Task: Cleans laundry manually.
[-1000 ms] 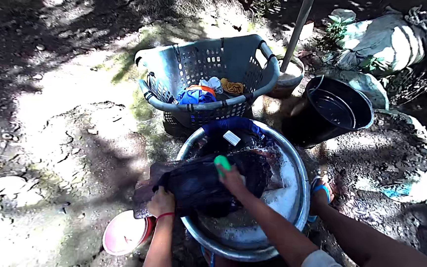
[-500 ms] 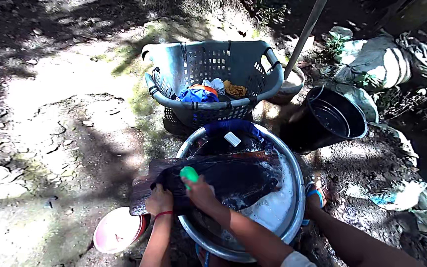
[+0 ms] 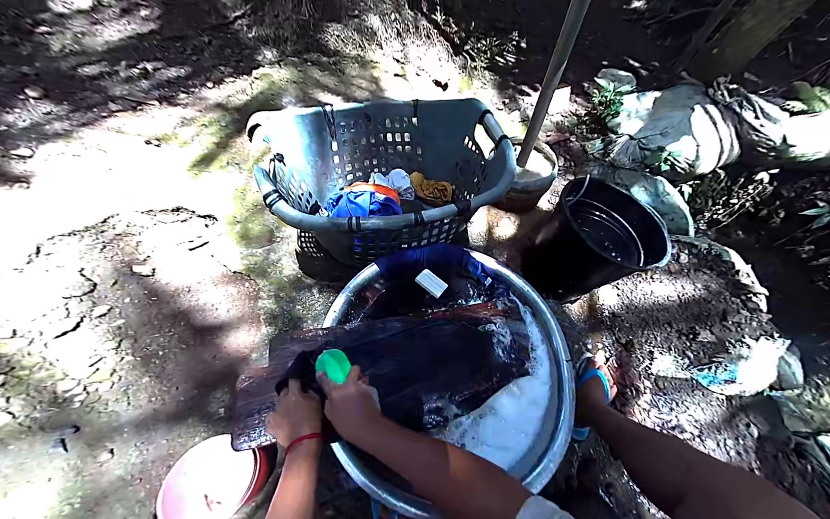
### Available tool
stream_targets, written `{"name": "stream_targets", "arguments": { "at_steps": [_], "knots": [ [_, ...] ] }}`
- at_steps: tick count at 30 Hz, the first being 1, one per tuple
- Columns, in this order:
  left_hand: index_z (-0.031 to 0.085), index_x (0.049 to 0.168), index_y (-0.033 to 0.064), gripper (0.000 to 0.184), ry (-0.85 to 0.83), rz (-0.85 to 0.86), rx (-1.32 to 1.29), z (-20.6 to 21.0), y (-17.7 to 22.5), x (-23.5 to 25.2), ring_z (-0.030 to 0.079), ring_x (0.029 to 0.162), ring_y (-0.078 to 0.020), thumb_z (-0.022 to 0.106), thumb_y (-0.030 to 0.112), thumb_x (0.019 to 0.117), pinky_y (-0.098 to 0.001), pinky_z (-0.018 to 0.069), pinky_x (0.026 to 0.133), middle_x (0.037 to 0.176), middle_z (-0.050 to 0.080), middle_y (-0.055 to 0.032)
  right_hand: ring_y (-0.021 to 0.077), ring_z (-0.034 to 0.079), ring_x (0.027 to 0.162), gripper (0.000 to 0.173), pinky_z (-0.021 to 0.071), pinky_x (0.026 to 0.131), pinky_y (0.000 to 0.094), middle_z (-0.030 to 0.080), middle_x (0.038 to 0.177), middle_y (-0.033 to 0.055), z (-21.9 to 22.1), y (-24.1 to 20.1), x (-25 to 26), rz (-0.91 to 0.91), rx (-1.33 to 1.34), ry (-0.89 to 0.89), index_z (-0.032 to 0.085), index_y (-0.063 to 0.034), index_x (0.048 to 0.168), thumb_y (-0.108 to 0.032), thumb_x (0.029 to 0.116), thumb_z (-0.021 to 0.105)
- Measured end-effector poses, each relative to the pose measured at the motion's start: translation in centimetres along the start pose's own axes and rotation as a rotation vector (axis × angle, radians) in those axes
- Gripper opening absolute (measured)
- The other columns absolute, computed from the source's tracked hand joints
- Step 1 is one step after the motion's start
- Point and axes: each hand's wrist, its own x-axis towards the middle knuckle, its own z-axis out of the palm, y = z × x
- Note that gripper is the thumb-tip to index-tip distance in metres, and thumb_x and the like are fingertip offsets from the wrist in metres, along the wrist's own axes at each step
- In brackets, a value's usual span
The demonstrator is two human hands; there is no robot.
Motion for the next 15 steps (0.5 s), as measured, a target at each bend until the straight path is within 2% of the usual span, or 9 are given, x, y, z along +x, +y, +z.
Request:
{"name": "stream_targets", "arguments": {
  "at_steps": [2, 5, 7, 8, 9, 10, 11, 13, 15],
  "knots": [
    [0.059, 0.137, -0.0008, 0.037, -0.013, -0.006, 0.01, 0.0, -0.1, 0.0, 0.061, 0.121, -0.0491, 0.043, 0.017, 0.108, -0.0676, 0.0441, 0.097, 0.132, 0.063, -0.0293, 0.0508, 0.059, 0.121, 0.057, 0.0518, 0.097, 0.0585, 0.04, 0.15, 0.0374, -3.1, 5.7, -0.5, 0.051, -0.019, 0.044, 0.043, -0.0282, 0.157, -0.023, 0.1021, 0.057],
    [0.058, 0.138, 0.0007, 0.037, -0.036, -0.01, 0.017, 0.1, 0.1, 0.5, 0.06, 0.123, -0.0487, 0.042, 0.017, 0.1084, -0.0671, 0.0427, 0.099, 0.134, 0.062, -0.0286, 0.0502, 0.061, 0.118, 0.058, 0.0524, 0.094, 0.0608, 0.048, 0.145, 0.0342, -9.5, 20.7, -1.6, 0.417, -0.042, 0.282, 0.042, -0.0285, 0.158, -0.031, 0.102, 0.056],
    [0.058, 0.138, 0.0004, 0.037, -0.045, -0.016, 0.021, 0.2, 0.1, 0.2, 0.06, 0.123, -0.0485, 0.041, 0.016, 0.1088, -0.0664, 0.0422, 0.1, 0.135, 0.061, -0.0283, 0.0509, 0.055, 0.128, 0.058, 0.0477, 0.102, 0.0626, 0.049, 0.147, 0.0328, -12.9, 27.7, -3.1, 0.677, 0.01, 0.371, 0.041, -0.0242, 0.158, -0.03, 0.1027, 0.056],
    [0.059, 0.137, 0.0001, 0.037, -0.038, -0.016, 0.022, 0.2, 0.0, 0.1, 0.06, 0.123, -0.0482, 0.041, 0.016, 0.1089, -0.0661, 0.0423, 0.1, 0.134, 0.062, -0.0281, 0.0504, 0.051, 0.133, 0.059, 0.0452, 0.105, 0.0626, 0.047, 0.148, 0.0331, -13.8, 28.9, -3.5, 0.765, 0.041, 0.387, 0.041, -0.0222, 0.159, -0.028, 0.1021, 0.057],
    [0.06, 0.136, -0.0007, 0.037, -0.012, -0.01, 0.013, 0.3, -0.1, 0.2, 0.061, 0.122, -0.0483, 0.041, 0.016, 0.1088, -0.0661, 0.0426, 0.1, 0.133, 0.063, -0.028, 0.0495, 0.048, 0.136, 0.06, 0.0439, 0.106, 0.0617, 0.045, 0.151, 0.0331, -14.3, 27.8, -3.1, 0.803, 0.065, 0.379, 0.04, -0.0211, 0.159, -0.026, 0.1015, 0.057],
    [0.061, 0.133, -0.0018, 0.036, 0.021, 0.003, -0.002, 0.3, -0.1, 0.4, 0.061, 0.121, -0.0485, 0.042, 0.016, 0.1086, -0.0661, 0.043, 0.099, 0.131, 0.064, -0.0285, 0.0493, 0.048, 0.136, 0.061, 0.0443, 0.106, 0.0611, 0.042, 0.152, 0.0332, -14.2, 24.6, -2.4, 0.777, 0.066, 0.357, 0.039, -0.0205, 0.159, -0.024, 0.1009, 0.057],
    [0.062, 0.132, -0.0023, 0.036, 0.041, 0.013, -0.009, 0.5, 0.0, 0.4, 0.062, 0.12, -0.0484, 0.042, 0.016, 0.1084, -0.066, 0.0435, 0.098, 0.13, 0.064, -0.0285, 0.0502, 0.051, 0.133, 0.061, 0.0467, 0.104, 0.0605, 0.04, 0.153, 0.0342, -12.9, 20.2, -1.8, 0.679, 0.039, 0.311, 0.038, -0.0211, 0.16, -0.023, 0.101, 0.056],
    [0.061, 0.133, -0.0022, 0.036, 0.031, 0.012, 0.005, 0.5, -0.1, 0.2, 0.062, 0.12, -0.0475, 0.042, 0.016, 0.1084, -0.0651, 0.0444, 0.098, 0.13, 0.064, -0.0284, 0.052, 0.056, 0.124, 0.064, 0.0513, 0.098, 0.0594, 0.037, 0.152, 0.0378, -6.9, 10.1, -0.9, 0.363, -0.001, 0.171, 0.036, -0.0246, 0.161, -0.02, 0.1004, 0.056],
    [0.06, 0.134, -0.0022, 0.036, 0.004, 0.003, 0.033, 0.1, -0.3, 0.1, 0.062, 0.121, -0.0475, 0.042, 0.016, 0.1084, -0.065, 0.0453, 0.097, 0.132, 0.063, -0.0285, 0.0544, 0.051, 0.128, 0.064, 0.0497, 0.099, 0.062, 0.03, 0.155, 0.0387, -1.0, 2.2, -1.8, 0.088, 0.016, -0.042, 0.033, -0.0277, 0.162, -0.013, 0.1028, 0.052]
  ]
}}
